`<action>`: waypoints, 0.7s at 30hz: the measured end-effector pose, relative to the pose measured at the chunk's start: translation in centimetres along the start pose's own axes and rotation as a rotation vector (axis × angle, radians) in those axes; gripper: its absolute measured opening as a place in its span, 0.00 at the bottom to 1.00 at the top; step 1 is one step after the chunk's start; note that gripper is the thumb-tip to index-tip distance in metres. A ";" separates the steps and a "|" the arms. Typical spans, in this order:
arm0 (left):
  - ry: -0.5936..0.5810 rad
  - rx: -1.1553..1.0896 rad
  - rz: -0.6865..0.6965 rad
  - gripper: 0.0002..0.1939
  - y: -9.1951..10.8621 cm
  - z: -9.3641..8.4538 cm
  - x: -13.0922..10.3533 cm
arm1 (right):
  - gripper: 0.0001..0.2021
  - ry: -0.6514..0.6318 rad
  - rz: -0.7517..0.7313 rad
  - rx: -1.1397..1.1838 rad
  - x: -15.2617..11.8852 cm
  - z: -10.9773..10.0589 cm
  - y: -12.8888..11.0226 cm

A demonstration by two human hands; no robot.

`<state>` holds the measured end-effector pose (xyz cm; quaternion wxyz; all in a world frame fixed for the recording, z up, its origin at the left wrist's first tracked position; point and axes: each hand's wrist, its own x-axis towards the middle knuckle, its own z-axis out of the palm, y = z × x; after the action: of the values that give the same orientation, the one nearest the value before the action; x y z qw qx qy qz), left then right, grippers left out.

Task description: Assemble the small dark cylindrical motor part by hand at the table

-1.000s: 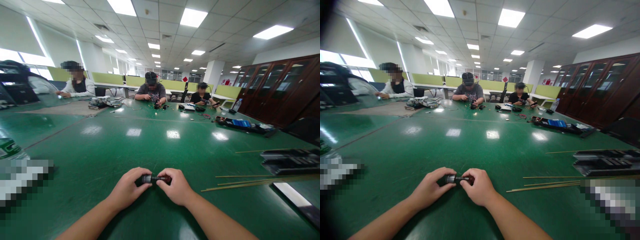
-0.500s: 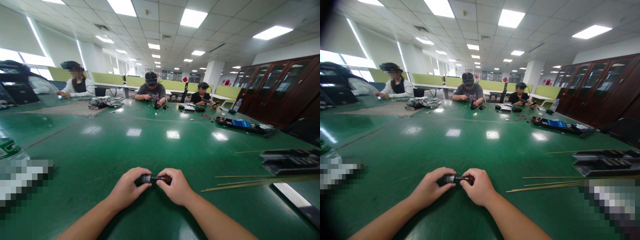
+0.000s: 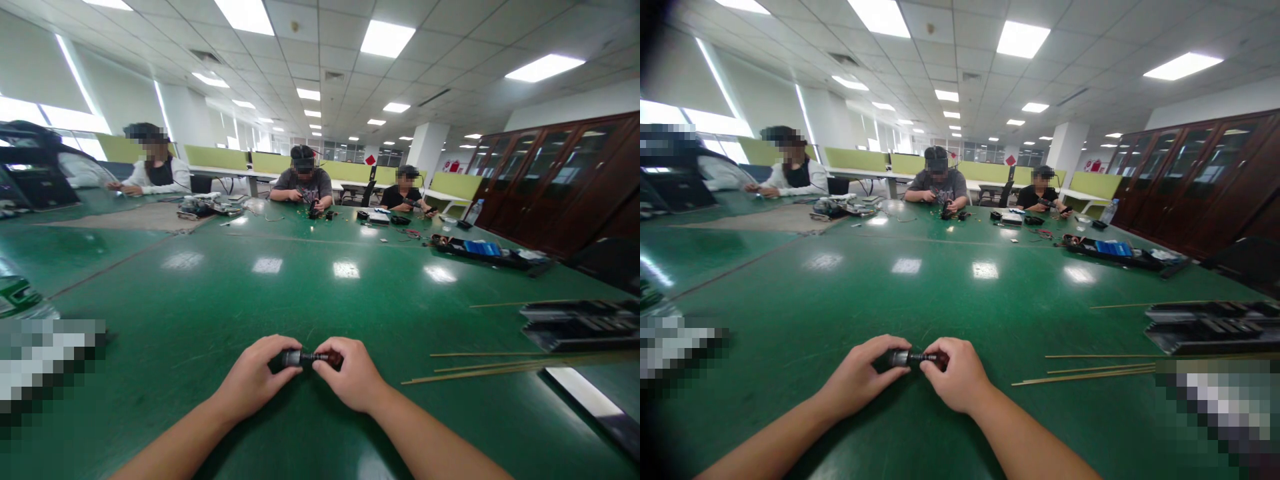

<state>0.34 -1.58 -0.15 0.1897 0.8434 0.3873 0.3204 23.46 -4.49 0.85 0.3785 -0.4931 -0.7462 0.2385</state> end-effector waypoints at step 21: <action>0.029 0.045 0.062 0.18 -0.4 0.0 -0.1 | 0.03 0.002 0.010 0.012 0.1 -0.1 -0.1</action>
<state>0.07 -1.41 -0.39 0.1550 0.8545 0.3708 0.3293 23.48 -4.44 0.96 0.3808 -0.4947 -0.7419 0.2444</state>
